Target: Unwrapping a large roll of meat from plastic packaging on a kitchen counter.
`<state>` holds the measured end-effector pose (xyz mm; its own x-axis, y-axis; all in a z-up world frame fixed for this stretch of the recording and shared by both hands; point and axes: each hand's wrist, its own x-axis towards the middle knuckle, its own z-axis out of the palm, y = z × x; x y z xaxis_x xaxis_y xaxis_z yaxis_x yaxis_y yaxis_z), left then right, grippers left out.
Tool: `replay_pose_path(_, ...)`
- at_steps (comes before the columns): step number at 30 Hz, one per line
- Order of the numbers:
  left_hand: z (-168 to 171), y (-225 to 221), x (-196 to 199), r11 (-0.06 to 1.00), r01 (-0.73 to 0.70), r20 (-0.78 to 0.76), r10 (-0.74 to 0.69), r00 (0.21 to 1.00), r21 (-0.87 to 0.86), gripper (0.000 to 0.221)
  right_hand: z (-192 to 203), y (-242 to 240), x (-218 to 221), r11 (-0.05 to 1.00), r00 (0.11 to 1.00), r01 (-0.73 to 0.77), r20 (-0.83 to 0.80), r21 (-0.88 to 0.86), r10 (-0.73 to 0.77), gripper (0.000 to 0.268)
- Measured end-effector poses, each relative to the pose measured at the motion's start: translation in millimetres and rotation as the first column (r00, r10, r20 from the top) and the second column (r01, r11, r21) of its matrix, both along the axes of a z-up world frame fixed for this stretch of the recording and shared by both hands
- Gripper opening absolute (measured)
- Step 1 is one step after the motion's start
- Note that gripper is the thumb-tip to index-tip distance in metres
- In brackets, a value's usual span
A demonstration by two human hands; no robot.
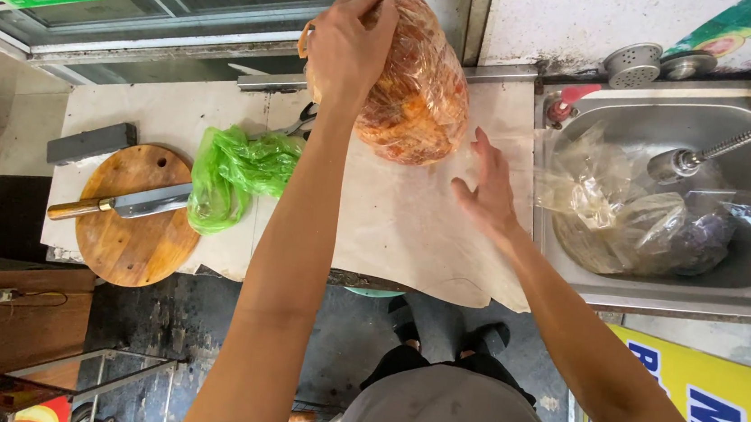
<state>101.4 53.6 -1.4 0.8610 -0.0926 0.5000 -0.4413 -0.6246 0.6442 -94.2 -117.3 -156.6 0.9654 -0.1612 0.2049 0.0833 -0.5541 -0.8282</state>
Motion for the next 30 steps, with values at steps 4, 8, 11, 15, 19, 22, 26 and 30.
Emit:
replay_pose_path(4,3,-10,12,0.995,-0.084,0.049,0.082,0.995,0.043,0.034,-6,9,7,0.939,0.963,0.221,0.213,-0.263,-0.167,0.069)
replay_pose_path(8,4,-27,19,0.983,-0.159,-0.049,0.164,0.985,0.092,0.036,-32,-9,9,0.886,0.960,0.277,0.139,-0.371,-0.242,0.047)
replay_pose_path(11,8,-39,25,0.957,-0.217,-0.037,0.228,0.973,0.191,0.035,-21,-8,-10,0.828,0.981,0.162,0.001,-0.536,-0.192,0.055)
replay_pose_path(15,-1,-70,38,0.888,-0.317,-0.061,0.355,0.933,0.333,0.048,-33,11,-20,0.793,0.937,-0.002,-0.278,-0.609,-0.211,0.052)
replay_pose_path(19,-12,-104,36,0.858,-0.359,-0.024,0.395,0.918,0.368,0.042,-46,6,-22,0.835,0.939,-0.047,-0.310,-0.548,-0.151,0.036)
replay_pose_path(22,4,-104,19,0.874,-0.248,-0.110,0.320,0.941,0.417,0.041,-64,-17,-25,0.883,0.989,0.058,-0.095,-0.465,-0.115,0.046)
replay_pose_path(26,19,-30,-9,0.705,0.653,-0.096,-0.656,0.749,0.278,0.099,-5,-26,-35,0.974,0.990,0.084,-0.098,-0.213,-0.106,0.070)
replay_pose_path(30,0,-7,-20,0.598,0.485,0.066,-0.670,0.739,0.638,0.115,-35,-24,-29,0.833,0.943,-0.031,-0.293,-0.553,-0.160,0.054)
